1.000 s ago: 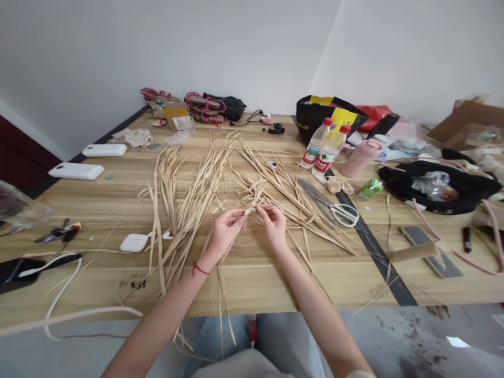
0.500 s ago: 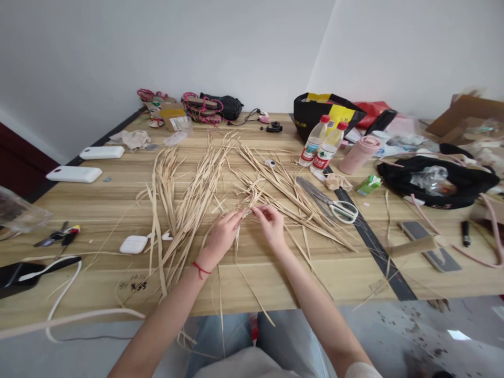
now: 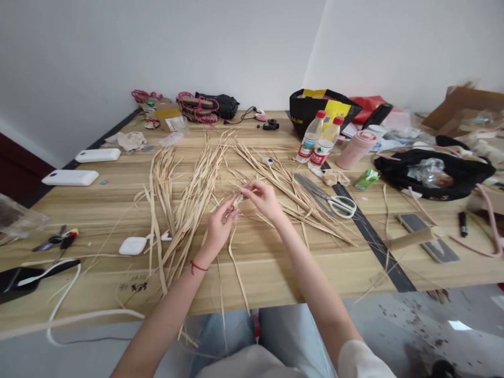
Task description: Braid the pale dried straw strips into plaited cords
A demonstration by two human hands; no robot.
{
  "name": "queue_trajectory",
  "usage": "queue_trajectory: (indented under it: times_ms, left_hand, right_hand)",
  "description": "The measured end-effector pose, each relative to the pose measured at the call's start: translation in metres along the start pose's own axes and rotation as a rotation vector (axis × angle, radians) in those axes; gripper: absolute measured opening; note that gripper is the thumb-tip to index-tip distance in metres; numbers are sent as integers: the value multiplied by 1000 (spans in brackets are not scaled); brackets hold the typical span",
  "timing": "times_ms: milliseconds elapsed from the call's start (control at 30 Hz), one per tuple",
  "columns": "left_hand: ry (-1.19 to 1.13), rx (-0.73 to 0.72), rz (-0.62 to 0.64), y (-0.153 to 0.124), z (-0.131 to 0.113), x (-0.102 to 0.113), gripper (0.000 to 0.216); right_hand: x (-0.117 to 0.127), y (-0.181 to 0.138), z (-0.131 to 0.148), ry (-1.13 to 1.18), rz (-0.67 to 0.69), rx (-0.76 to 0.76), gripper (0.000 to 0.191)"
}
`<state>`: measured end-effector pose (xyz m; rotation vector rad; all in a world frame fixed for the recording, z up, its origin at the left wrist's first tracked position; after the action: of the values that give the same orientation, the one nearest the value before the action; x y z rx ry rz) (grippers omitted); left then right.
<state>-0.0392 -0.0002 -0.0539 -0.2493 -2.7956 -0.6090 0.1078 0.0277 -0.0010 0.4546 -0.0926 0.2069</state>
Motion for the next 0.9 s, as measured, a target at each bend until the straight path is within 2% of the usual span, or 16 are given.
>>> queue_trajectory:
  times_ms: [133, 267, 400, 533, 700, 800, 900]
  left_hand:
    - [-128, 59, -70, 3, 7, 10, 44]
    - [-190, 78, -108, 5, 11, 17, 47]
    - [-204, 68, -99, 7, 8, 18, 45]
    - [-123, 33, -63, 5, -5, 18, 44]
    - [-35, 19, -105, 6, -16, 27, 38]
    - [7, 23, -107, 20, -25, 37, 27]
    - [83, -11, 20, 43, -45, 39, 17]
  right_hand:
    - [-11, 25, 9, -18, 177, 8, 24]
    - [-20, 40, 13, -24, 235, 28, 24]
    - [-23, 44, 12, -17, 244, 19, 27]
    - [-22, 43, 13, 38, 237, -20, 27]
    - [-21, 41, 24, 67, 220, -44, 25]
    - [-16, 41, 31, 108, 168, -56, 26]
    - [-2, 42, 36, 162, 95, -41, 27]
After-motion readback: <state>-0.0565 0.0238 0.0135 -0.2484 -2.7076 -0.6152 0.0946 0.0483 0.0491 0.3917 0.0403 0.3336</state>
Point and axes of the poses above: each hand's wrist, its own y-axis towards the middle knuckle, its own x-axis out of the back of the hand, z = x × y, the point moved 7 cm from there along y, towards the middle knuckle, and after that the axes turned 7 degrees about z, right-handed, at the moved point
